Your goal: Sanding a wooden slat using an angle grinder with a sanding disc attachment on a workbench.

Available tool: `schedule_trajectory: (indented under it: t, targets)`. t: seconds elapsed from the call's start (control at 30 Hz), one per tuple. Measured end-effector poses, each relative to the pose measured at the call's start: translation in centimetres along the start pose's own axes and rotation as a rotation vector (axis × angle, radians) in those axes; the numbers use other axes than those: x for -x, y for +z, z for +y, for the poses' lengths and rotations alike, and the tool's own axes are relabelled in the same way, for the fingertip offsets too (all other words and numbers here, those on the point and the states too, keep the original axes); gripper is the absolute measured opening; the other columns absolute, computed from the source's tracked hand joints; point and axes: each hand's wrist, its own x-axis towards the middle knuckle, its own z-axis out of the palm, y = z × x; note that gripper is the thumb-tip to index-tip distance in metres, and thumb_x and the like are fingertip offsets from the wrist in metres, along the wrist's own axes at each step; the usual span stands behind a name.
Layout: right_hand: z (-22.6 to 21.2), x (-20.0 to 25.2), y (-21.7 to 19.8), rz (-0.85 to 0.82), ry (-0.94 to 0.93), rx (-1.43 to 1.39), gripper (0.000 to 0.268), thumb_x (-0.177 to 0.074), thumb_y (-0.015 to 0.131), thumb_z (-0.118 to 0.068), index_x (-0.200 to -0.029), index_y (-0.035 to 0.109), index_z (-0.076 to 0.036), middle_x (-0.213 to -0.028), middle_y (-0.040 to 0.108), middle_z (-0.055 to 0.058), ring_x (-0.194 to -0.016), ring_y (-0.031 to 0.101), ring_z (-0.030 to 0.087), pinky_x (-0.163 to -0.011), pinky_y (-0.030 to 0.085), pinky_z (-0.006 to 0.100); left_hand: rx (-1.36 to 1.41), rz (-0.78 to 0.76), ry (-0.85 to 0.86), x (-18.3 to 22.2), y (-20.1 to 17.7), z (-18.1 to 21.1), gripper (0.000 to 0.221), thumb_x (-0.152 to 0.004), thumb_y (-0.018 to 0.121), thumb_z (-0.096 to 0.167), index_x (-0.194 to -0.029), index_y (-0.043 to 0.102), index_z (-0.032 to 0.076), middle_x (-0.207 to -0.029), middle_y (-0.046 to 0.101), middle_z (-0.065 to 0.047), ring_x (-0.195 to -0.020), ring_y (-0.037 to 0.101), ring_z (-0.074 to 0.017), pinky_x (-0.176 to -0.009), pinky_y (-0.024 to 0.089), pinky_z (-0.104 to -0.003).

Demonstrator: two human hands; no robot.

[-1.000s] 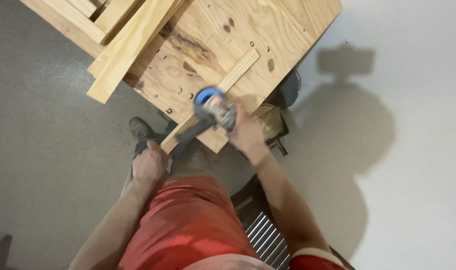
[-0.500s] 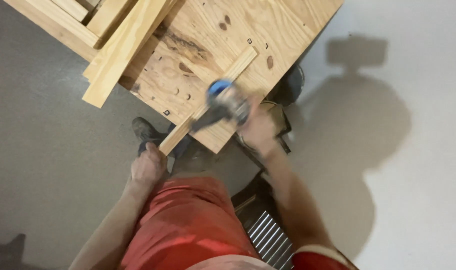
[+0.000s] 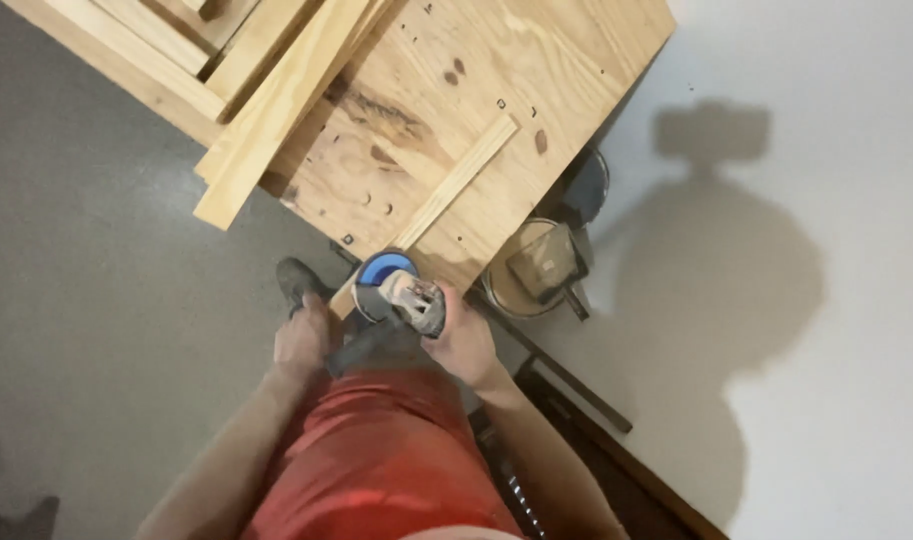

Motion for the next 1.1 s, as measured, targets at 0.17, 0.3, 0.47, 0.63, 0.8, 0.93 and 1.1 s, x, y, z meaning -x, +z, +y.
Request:
schedule_trajectory:
  t: [0.17,0.3,0.47,0.63,0.8,0.93,1.1]
  targets:
    - [-2.8,3.9,-5.8,0.335,0.193,-0.364,0.094,-0.063,0.083,-0.035,-0.143,0.035,-0.021,-0.119,0.070,0.018,-0.113,0.069,0.040,-0.097,0.055,0.050,0.163,0.156,0.233,-0.7,1.2,0.9,0.037,-0.102,0.056,0.023,-0.124,0.036,0.001,-0.093,0.067,-0.024,-0.091,0.074,-0.0416,-0.072,0.057,-0.053]
    - [1.3,6.5,-7.1,0.587,0.224,-0.498,0.100,-0.062,0.088,-0.039,-0.143,0.035,-0.015,-0.119,0.067,0.023,-0.115,0.067,0.041,-0.098,0.053,0.051,0.122,0.037,0.267,2.0,-2.7,5.3,0.066,-0.098,0.062,0.053,-0.128,0.035,0.001,-0.111,0.069,-0.028,-0.109,0.072,-0.0421,-0.084,0.059,-0.054]
    - [12.5,6.9,-1.1,0.754,0.117,-1.350,0.069,-0.074,0.082,0.002,-0.136,0.054,-0.006,-0.117,0.066,0.017,-0.108,0.068,0.038,-0.093,0.050,0.060,-0.552,0.208,0.312,-2.9,-4.7,5.0,0.076,-0.104,0.030,0.066,-0.150,0.047,0.008,-0.113,0.078,-0.014,-0.105,0.076,-0.0337,-0.081,0.061,-0.049]
    - [15.0,7.2,-0.7,0.511,-0.060,-1.992,0.037,-0.086,0.066,0.001,-0.122,0.058,-0.005,-0.098,0.069,0.022,-0.092,0.071,0.041,-0.086,0.053,0.060,-0.996,0.507,0.939,-3.7,-10.3,13.3,0.047,-0.100,0.047,0.026,-0.145,0.052,0.011,-0.143,0.056,-0.017,-0.130,0.057,-0.0368,-0.102,0.048,-0.048]
    - [17.7,7.4,4.6,0.353,-0.050,-2.158,0.031,-0.089,0.072,-0.021,-0.111,0.067,-0.001,-0.094,0.070,0.023,-0.087,0.072,0.038,-0.081,0.052,0.059,-1.149,0.904,1.533,-12.9,-9.5,20.5,0.045,-0.086,0.070,0.027,-0.129,0.065,0.014,-0.153,0.047,-0.024,-0.146,0.038,-0.0451,-0.113,0.036,-0.057]
    - [18.2,8.3,1.8,0.300,-0.052,-2.270,0.045,-0.078,0.079,-0.013,-0.113,0.057,0.004,-0.104,0.063,0.016,-0.096,0.064,0.029,-0.083,0.052,0.037,-1.556,0.415,1.354,-15.8,-11.9,24.7,0.038,-0.092,0.058,0.019,-0.128,0.062,0.009,-0.152,0.041,-0.027,-0.147,0.029,-0.0500,-0.124,0.020,-0.064]
    - [19.9,5.7,-3.1,0.227,-0.420,-2.292,0.054,-0.086,0.085,-0.019,-0.124,0.053,0.000,-0.112,0.057,0.014,-0.102,0.058,0.031,-0.091,0.048,0.044,-1.531,0.794,1.240,-10.6,-19.8,27.7,0.037,-0.096,0.046,0.024,-0.125,0.067,0.015,-0.126,0.063,-0.019,-0.132,0.045,-0.0482,-0.113,0.032,-0.069]
